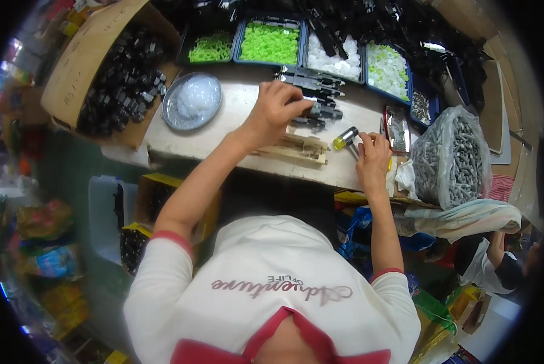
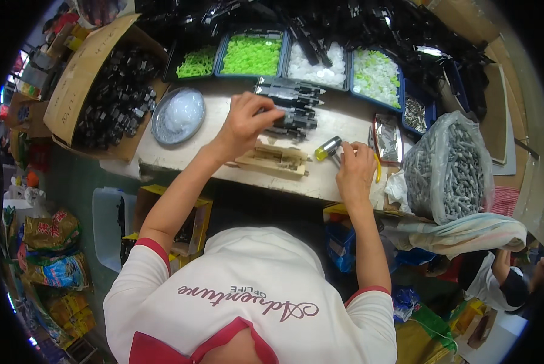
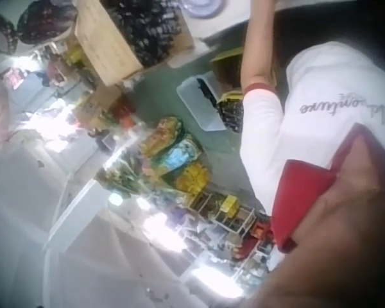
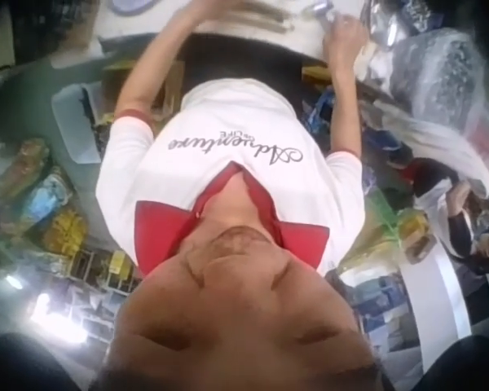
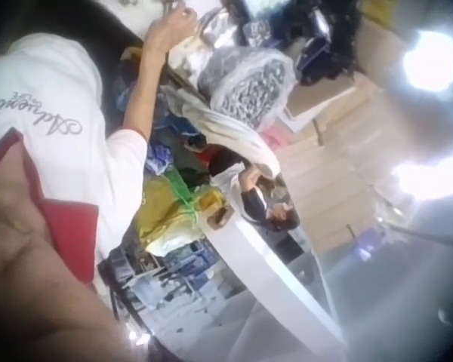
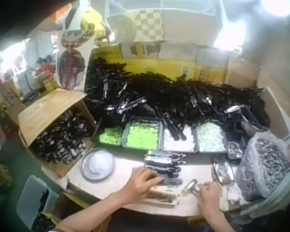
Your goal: Assembling small black components with green inserts on a workbench.
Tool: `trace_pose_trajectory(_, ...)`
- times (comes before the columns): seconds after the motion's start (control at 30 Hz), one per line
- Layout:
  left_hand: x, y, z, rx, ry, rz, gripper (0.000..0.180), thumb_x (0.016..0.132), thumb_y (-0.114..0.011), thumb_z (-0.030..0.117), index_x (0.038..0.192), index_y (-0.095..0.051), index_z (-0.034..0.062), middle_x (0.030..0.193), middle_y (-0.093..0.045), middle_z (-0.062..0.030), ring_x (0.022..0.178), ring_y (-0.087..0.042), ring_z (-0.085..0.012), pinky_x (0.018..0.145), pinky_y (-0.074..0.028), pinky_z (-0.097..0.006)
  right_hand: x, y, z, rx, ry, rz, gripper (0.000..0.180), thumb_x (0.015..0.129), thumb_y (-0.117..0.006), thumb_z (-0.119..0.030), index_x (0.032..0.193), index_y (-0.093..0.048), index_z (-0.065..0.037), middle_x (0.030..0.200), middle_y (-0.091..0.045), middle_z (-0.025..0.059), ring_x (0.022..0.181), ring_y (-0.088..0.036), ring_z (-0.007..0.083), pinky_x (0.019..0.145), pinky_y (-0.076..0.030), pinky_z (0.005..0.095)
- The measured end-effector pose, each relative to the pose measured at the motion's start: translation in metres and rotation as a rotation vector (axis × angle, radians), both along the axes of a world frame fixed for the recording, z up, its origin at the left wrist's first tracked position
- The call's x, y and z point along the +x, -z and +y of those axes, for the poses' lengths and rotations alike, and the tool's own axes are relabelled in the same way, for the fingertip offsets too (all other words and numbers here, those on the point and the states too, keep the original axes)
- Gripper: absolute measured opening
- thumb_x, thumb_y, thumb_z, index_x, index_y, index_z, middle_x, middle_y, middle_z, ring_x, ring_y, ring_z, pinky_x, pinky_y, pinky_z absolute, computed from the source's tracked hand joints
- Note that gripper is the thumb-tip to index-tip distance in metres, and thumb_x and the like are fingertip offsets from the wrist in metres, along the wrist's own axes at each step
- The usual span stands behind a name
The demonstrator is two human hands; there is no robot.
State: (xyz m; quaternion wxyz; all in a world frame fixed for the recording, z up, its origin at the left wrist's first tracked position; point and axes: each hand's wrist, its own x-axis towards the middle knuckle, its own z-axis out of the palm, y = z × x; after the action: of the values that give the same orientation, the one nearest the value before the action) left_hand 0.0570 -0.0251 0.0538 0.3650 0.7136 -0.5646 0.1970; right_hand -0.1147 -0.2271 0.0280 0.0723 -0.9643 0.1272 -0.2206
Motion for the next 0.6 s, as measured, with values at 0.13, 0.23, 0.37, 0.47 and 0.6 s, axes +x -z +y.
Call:
trace_pose_trajectory(0.13,0.044,-0.001,-0.032,0.071,-0.056,-0.036,0.036,0.071,-0.059,-0.003,0.102,-0.061,0.0141,0.094,-0.055,-0.0038,0.088,-0.051,-0.0222,0.078,-0.032,-0.034,0.041,-0.019,-0.019,0.067,-0.029,-0.085,0.021,0.078,-0.056,-0.001,0.098,-0.059,-0.006,0.095,-0.053,0.0091,0.093,-0.05,0.0267,0.077,-0.037,0.0369)
trace_pose_trajectory(0.23,0.057,0.0,-0.043,0.155,-0.035,0.012,0.036,0.072,-0.059,-0.002,0.103,-0.06,0.0158,0.095,-0.055,-0.0028,0.087,-0.052,-0.0202,0.077,-0.03,-0.033,0.089,-0.028,-0.043,0.037,-0.134,-0.225,0.02,0.077,-0.055,0.0,0.096,-0.059,-0.005,0.092,-0.055,0.0104,0.09,-0.052,0.0285,0.075,-0.039,0.0377)
trace_pose_trajectory(0.37,0.062,-0.004,-0.042,0.213,0.023,0.096,0.036,0.073,-0.06,0.0,0.105,-0.06,0.0165,0.096,-0.055,-0.0025,0.085,-0.052,-0.0173,0.077,-0.029,-0.032,0.171,-0.029,-0.066,-0.012,-0.19,-0.265,0.022,0.077,-0.057,-0.006,0.098,-0.06,-0.006,0.092,-0.059,0.012,0.089,-0.054,0.0305,0.074,-0.043,0.0397)
trace_pose_trajectory(0.47,0.058,-0.009,-0.033,0.194,0.004,0.175,0.035,0.075,-0.063,0.005,0.108,-0.06,0.0157,0.1,-0.056,-0.0026,0.088,-0.052,-0.0169,0.08,-0.028,-0.031,0.222,-0.031,-0.06,-0.078,-0.133,-0.171,0.024,0.077,-0.06,-0.014,0.1,-0.06,-0.007,0.092,-0.06,0.0118,0.089,-0.055,0.0314,0.074,-0.044,0.0408)
trace_pose_trajectory(0.6,0.055,-0.009,0.015,-0.115,-0.295,0.23,0.032,0.076,-0.066,0.01,0.107,-0.061,0.0089,0.1,-0.06,-0.0075,0.089,-0.056,-0.0212,0.078,-0.038,-0.029,0.258,-0.031,-0.057,-0.224,-0.081,0.079,0.025,0.076,-0.063,-0.022,0.096,-0.059,-0.008,0.088,-0.062,0.0119,0.085,-0.059,0.0329,0.07,-0.046,0.0441)
